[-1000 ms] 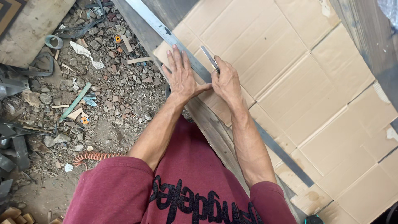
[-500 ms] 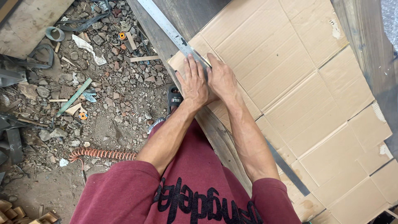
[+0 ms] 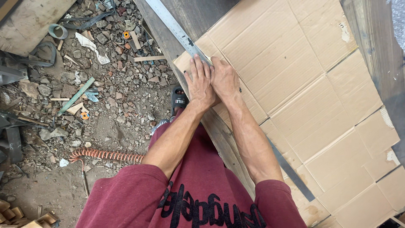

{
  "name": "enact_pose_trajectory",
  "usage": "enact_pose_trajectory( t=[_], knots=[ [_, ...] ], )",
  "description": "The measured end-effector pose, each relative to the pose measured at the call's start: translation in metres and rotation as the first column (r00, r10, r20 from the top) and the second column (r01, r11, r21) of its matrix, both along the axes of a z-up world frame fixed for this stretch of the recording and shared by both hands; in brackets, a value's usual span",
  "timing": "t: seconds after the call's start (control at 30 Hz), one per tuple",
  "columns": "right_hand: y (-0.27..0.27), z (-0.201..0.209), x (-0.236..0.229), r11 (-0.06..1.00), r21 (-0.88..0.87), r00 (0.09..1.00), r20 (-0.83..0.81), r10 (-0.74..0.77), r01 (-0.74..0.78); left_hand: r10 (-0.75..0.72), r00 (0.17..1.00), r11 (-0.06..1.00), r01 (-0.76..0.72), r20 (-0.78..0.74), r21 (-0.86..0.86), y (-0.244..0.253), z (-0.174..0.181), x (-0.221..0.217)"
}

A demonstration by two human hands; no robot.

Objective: The person uses a metal ruler and a utility knife to score and cut a large piece of cardboard on a workbench. They repeatedly align the ruler and cut along its edge to create straight lines across the cardboard surface.

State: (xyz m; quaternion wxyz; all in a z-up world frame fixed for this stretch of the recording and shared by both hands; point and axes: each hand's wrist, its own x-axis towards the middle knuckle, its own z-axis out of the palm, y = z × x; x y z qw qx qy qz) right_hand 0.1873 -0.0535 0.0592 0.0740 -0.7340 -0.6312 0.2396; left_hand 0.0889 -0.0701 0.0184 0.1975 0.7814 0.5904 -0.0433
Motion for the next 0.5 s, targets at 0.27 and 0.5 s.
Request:
enact_pose_trajectory(
  t=[0.27,0.5],
  knots=[
    [0.0,0.019,-0.004,0.999,0.053,1.0,-0.027,0.008,-0.007,0.028,0.999,1.0,-0.028,-0.017,-0.001,-0.001,0.001,0.003],
    [-0.001,-0.004,-0.003,0.972,0.233,0.986,-0.169,0.009,0.031,0.099,0.977,0.94,-0.029,-0.189,0.341,-0.008,-0.017,0.005]
  ],
)
